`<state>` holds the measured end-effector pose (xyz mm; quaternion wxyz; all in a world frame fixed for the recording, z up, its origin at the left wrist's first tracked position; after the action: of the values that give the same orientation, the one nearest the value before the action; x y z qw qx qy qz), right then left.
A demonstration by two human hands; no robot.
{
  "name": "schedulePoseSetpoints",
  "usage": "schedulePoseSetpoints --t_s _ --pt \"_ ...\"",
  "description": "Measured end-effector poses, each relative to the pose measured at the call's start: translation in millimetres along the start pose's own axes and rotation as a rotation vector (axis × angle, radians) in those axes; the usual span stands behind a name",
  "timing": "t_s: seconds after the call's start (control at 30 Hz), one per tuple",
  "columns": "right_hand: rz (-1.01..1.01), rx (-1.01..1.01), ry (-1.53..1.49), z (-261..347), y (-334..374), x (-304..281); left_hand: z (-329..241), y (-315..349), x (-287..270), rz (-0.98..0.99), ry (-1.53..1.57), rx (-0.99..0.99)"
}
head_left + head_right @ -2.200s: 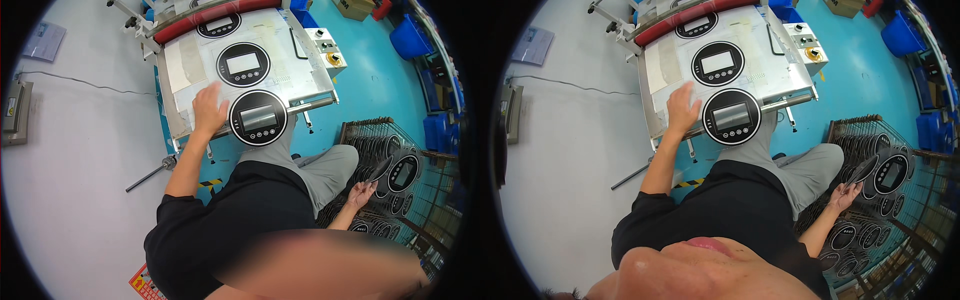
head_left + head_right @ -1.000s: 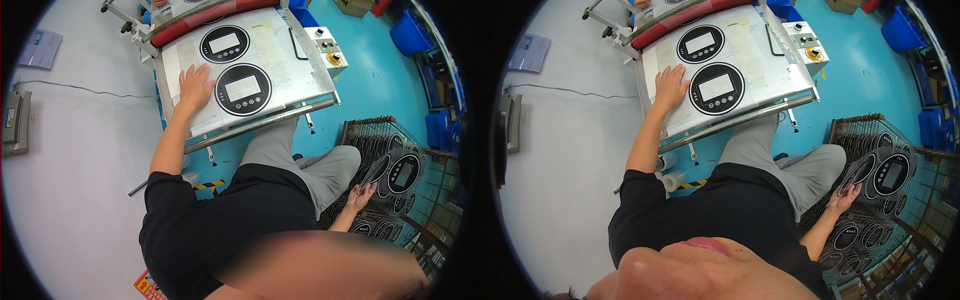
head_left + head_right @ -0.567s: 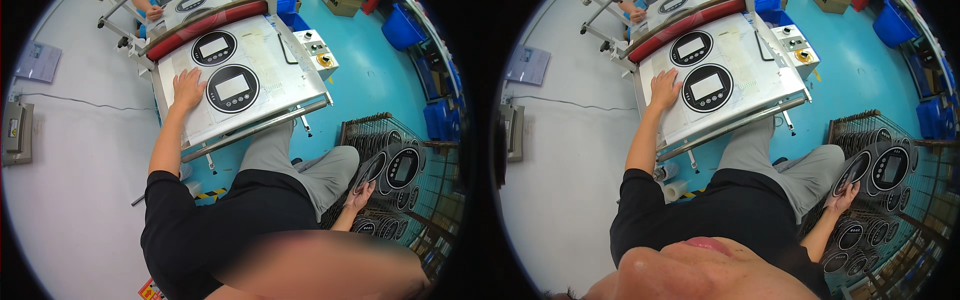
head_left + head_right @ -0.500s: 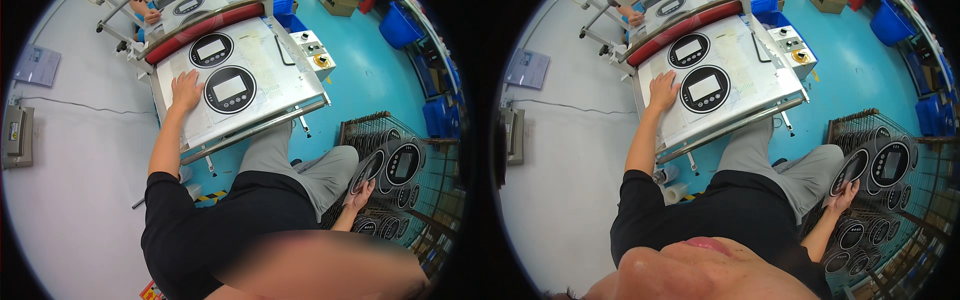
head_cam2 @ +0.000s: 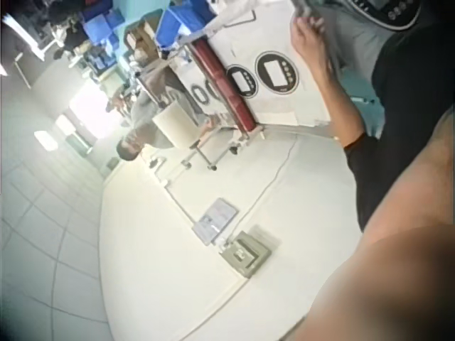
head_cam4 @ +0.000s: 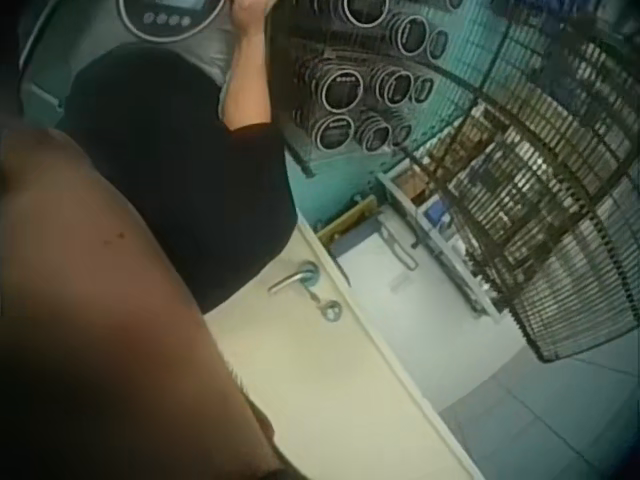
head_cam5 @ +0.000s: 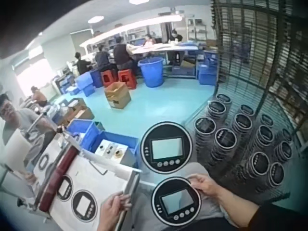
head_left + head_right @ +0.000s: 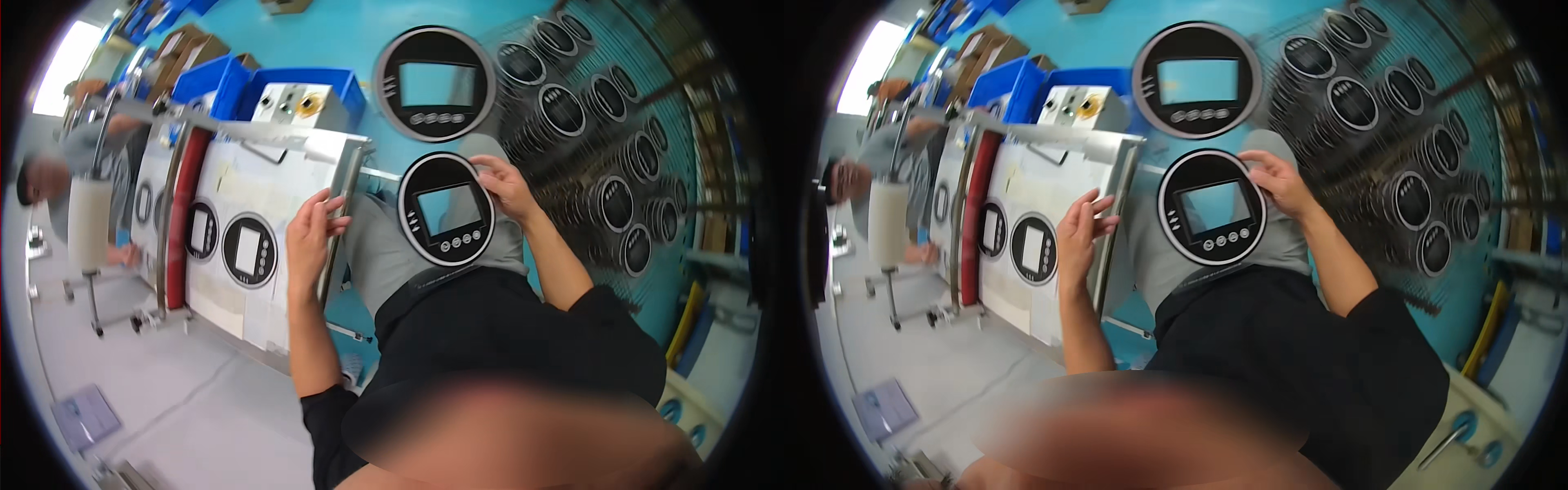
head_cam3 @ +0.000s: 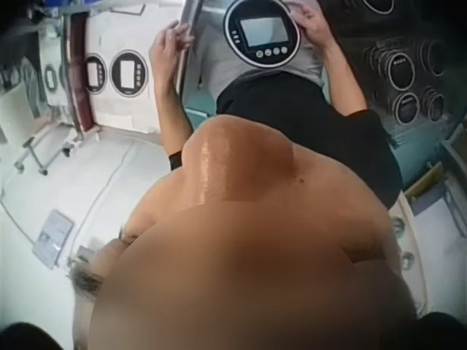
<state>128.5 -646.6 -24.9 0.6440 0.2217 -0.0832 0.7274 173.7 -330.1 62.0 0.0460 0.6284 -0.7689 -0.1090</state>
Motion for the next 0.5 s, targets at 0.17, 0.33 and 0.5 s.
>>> schedulePoseSetpoints --t_s 0.17,0.33,0.5 --pt "0.104 0.052 0.292 2 10 4 -5 -18 75 0.121 0.023 -0.006" --pt "0.118 0.039 0.211 6 19 -20 -8 -30 97 0.103 -0.156 0.087" --pt "-0.466 -0.186 0.302 70 12 -227 -12 -37 58 -0.129 -0.251 0.104"
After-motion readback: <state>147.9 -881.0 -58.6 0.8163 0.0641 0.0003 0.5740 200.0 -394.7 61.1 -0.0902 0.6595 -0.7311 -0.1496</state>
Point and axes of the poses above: each hand's wrist, its own y-axis away from the middle knuckle, its own x-axis out of the palm, z = x × y, the point moved 10 cm from there along -y, towards the middle knuckle
